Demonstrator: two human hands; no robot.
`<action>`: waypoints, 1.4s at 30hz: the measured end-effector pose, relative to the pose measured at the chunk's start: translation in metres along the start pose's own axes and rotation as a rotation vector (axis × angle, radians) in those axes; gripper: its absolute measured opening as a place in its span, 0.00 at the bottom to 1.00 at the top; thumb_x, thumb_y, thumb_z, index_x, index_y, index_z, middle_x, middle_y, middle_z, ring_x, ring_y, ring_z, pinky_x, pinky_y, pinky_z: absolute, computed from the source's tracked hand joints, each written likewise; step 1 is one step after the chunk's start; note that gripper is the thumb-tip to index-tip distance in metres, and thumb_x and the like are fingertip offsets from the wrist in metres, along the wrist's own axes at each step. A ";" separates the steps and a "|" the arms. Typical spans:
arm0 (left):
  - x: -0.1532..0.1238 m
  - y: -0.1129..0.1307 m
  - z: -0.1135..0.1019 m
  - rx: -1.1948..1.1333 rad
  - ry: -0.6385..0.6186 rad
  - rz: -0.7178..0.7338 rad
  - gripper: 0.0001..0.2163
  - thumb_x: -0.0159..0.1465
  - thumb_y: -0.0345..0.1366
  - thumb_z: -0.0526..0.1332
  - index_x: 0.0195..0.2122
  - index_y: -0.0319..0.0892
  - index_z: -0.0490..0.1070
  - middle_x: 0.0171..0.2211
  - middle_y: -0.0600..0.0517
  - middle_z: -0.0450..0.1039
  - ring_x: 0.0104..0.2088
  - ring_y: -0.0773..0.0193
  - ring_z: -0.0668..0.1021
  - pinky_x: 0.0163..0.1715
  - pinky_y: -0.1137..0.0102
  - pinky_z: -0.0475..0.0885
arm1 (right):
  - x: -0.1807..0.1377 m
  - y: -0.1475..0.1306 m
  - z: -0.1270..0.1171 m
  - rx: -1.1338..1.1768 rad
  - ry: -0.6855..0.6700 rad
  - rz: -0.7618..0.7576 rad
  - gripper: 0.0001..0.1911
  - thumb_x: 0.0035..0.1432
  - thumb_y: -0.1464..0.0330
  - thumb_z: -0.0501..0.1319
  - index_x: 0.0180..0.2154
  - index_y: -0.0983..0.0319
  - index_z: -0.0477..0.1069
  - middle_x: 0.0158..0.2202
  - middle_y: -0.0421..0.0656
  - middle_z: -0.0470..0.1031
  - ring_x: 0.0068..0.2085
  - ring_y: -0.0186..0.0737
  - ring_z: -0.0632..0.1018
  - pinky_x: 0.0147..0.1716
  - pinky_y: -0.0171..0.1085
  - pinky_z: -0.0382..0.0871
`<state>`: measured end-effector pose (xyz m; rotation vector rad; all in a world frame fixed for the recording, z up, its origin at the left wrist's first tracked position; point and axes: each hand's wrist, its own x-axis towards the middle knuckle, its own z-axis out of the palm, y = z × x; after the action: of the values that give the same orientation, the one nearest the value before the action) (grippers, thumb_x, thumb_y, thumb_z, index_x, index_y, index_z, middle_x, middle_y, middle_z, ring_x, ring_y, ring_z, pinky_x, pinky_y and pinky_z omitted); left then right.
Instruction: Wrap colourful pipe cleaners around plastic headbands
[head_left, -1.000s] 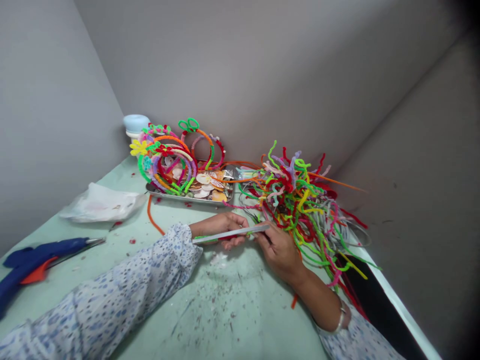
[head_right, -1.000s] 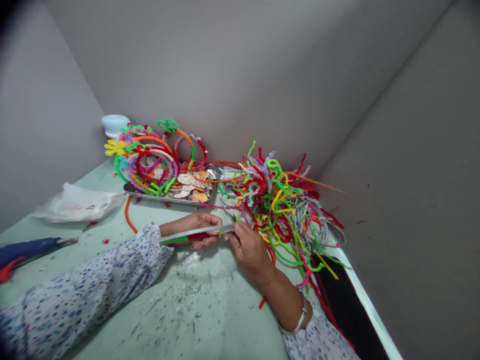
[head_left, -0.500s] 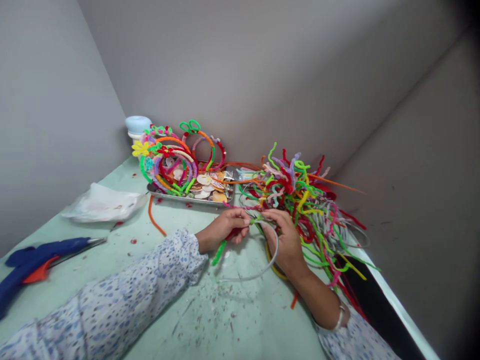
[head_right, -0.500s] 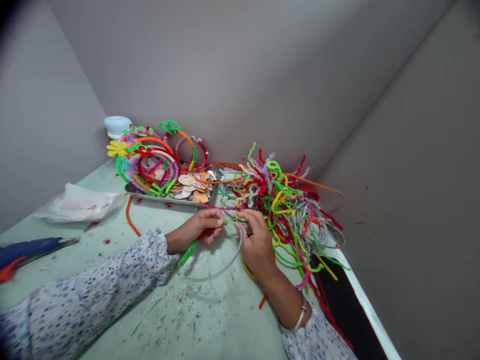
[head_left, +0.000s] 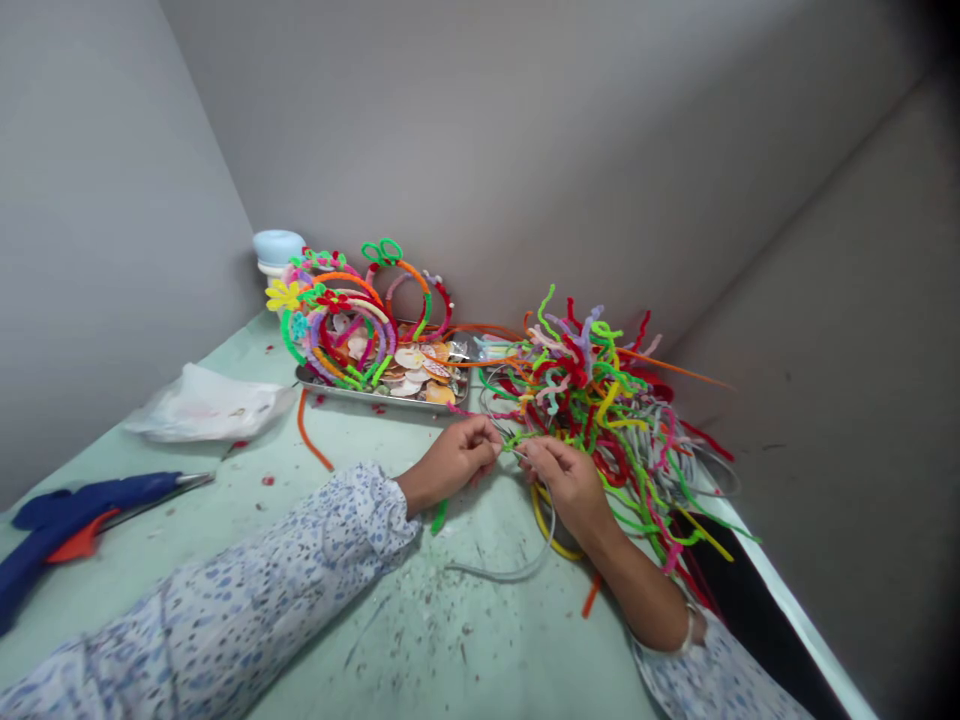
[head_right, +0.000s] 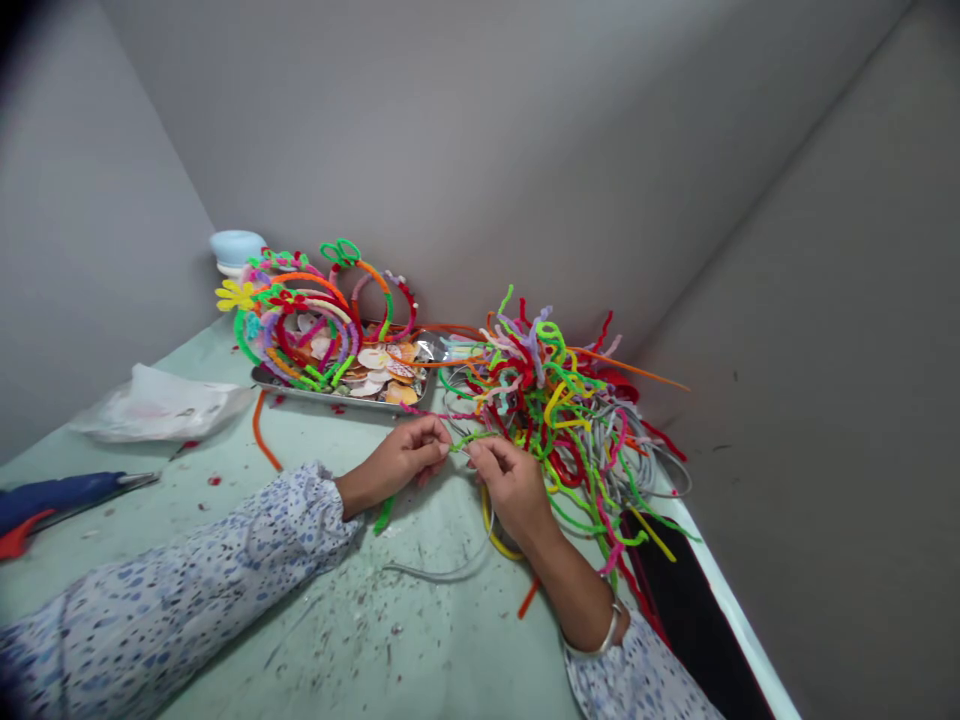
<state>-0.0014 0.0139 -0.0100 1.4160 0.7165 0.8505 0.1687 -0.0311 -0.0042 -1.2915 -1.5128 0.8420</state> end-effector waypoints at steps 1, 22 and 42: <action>0.000 -0.001 0.000 0.020 -0.007 0.001 0.06 0.58 0.36 0.57 0.31 0.40 0.62 0.18 0.59 0.61 0.16 0.74 0.63 0.15 0.79 0.59 | 0.001 -0.001 0.000 0.006 -0.024 0.018 0.14 0.57 0.60 0.56 0.31 0.63 0.72 0.22 0.38 0.69 0.25 0.36 0.70 0.26 0.33 0.63; -0.004 0.005 0.001 0.105 -0.019 -0.029 0.08 0.59 0.40 0.57 0.32 0.40 0.63 0.19 0.58 0.60 0.16 0.74 0.62 0.15 0.79 0.57 | 0.002 -0.004 0.002 0.032 -0.022 0.108 0.12 0.51 0.63 0.60 0.35 0.63 0.75 0.17 0.38 0.70 0.20 0.35 0.71 0.22 0.34 0.65; 0.004 0.003 -0.004 0.058 -0.099 -0.100 0.10 0.58 0.40 0.57 0.30 0.37 0.70 0.21 0.55 0.66 0.18 0.74 0.64 0.18 0.77 0.56 | 0.002 0.002 0.003 0.010 0.002 0.076 0.11 0.52 0.64 0.60 0.36 0.62 0.75 0.19 0.38 0.71 0.20 0.34 0.70 0.20 0.33 0.65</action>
<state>-0.0025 0.0196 -0.0066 1.4510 0.7348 0.6818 0.1664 -0.0287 -0.0068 -1.3491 -1.4642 0.8958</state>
